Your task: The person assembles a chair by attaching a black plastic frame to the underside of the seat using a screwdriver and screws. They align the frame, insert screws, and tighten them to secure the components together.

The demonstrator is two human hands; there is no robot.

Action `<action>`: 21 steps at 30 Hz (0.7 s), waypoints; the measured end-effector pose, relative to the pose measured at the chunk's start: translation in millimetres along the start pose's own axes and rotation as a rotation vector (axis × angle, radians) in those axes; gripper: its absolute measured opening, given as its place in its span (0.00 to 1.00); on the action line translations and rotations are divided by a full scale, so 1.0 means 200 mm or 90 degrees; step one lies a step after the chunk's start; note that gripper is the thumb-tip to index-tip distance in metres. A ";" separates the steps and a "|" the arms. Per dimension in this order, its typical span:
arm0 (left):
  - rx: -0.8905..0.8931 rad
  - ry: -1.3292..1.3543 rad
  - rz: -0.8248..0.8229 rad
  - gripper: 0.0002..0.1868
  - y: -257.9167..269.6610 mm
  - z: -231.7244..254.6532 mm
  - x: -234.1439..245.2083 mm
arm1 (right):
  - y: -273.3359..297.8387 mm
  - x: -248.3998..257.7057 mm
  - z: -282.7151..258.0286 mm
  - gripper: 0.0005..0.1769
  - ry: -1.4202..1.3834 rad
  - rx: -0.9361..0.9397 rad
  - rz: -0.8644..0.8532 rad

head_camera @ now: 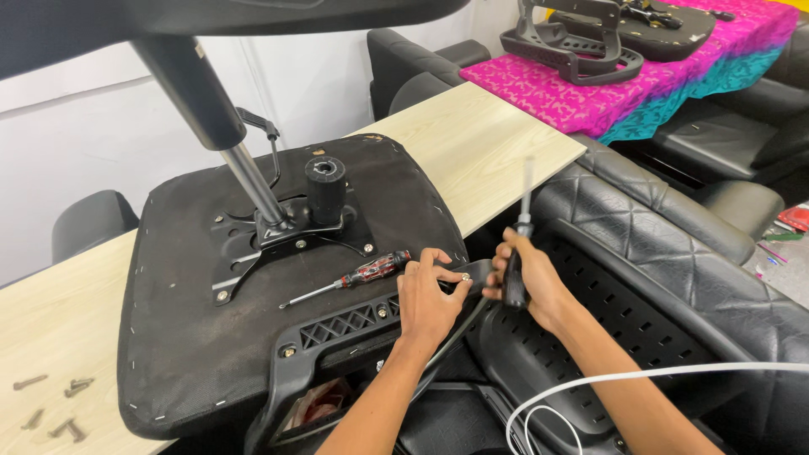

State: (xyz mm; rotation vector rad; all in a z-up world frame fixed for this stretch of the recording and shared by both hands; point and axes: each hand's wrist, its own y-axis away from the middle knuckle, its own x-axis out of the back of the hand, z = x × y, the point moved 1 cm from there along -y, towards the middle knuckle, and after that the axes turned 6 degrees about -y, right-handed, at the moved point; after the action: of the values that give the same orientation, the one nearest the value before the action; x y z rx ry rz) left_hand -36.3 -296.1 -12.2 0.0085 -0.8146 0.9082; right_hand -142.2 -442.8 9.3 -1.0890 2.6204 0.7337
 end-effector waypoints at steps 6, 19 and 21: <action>0.012 0.004 -0.007 0.21 0.00 0.02 0.01 | -0.16 -0.12 -0.08 0.14 0.097 0.432 0.046; 0.094 -0.005 -0.043 0.19 0.00 0.07 0.05 | -0.10 -0.31 -0.25 0.25 -0.102 0.396 0.013; 0.102 0.000 -0.039 0.20 0.00 0.07 0.05 | -0.08 -0.33 -0.21 0.26 -0.107 0.408 0.009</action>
State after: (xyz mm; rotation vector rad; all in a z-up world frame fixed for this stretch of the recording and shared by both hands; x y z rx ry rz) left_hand -41.0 -293.9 4.7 0.1715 -0.7360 0.9134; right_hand -84.5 -434.9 64.0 -0.7734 2.4382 -0.0347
